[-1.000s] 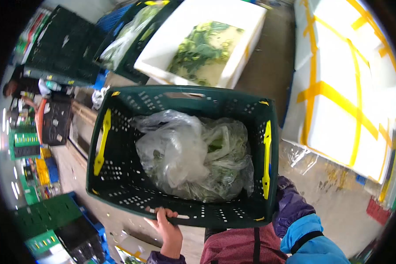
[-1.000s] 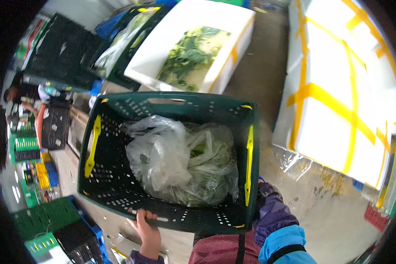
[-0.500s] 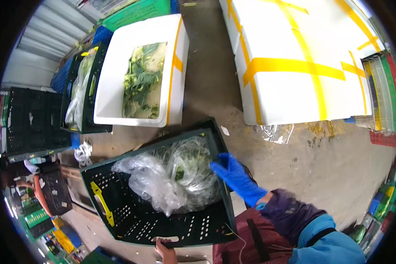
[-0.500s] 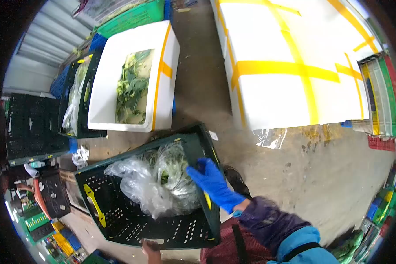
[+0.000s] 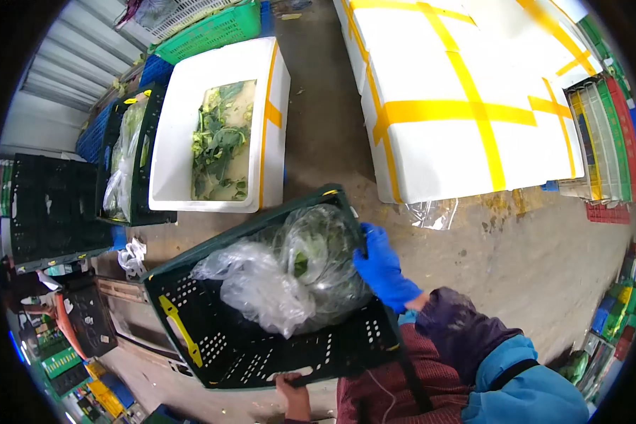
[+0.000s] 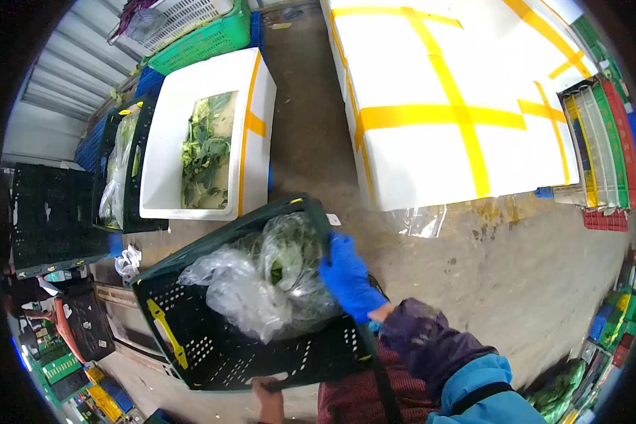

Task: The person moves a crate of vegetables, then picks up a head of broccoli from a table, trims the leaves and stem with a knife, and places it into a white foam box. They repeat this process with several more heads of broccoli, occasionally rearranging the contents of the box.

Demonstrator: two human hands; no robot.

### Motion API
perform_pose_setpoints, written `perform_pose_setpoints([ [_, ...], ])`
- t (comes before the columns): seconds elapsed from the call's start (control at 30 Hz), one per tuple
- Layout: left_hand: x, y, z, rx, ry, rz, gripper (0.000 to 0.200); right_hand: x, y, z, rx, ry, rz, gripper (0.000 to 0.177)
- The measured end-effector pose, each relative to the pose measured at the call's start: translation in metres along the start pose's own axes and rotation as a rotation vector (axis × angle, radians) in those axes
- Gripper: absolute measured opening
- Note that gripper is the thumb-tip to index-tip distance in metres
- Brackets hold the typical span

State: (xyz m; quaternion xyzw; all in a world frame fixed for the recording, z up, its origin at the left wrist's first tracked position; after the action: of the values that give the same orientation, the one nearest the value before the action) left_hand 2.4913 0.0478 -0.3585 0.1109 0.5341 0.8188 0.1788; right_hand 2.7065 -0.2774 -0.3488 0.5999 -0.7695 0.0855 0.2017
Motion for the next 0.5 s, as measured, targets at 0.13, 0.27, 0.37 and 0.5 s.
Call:
perform_pose_setpoints([
  [0.13, -0.011, 0.004, -0.005, -0.041, -0.108, 0.087, 0.016, 0.005, -0.002, -0.001, 0.119, 0.190, 0.069, 0.042],
  [0.27, -0.005, -0.001, 0.014, -0.008, -0.061, 0.065, 0.014, -0.010, 0.004, 0.003, 0.050, 0.218, 0.066, 0.043],
  [0.37, -0.001, -0.020, 0.018, 0.034, -0.009, 0.044, 0.014, -0.027, -0.005, -0.004, 0.013, 0.217, 0.001, 0.050],
  [0.5, 0.004, -0.026, 0.013, 0.057, -0.037, -0.002, 0.010, -0.017, -0.012, 0.012, 0.157, 0.235, -0.066, 0.056],
])
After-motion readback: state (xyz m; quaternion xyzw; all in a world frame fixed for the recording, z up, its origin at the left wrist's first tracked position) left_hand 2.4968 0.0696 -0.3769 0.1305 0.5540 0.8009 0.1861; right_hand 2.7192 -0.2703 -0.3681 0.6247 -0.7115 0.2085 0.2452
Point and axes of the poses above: each hand's wrist, its own y-axis away from the middle knuckle, its own x-axis out of the back of the hand, z = x × y, the point moved 1 cm from there along -y, towards the middle knuckle, and after that the axes turned 11 degrees about x, right-handed, at the moved point
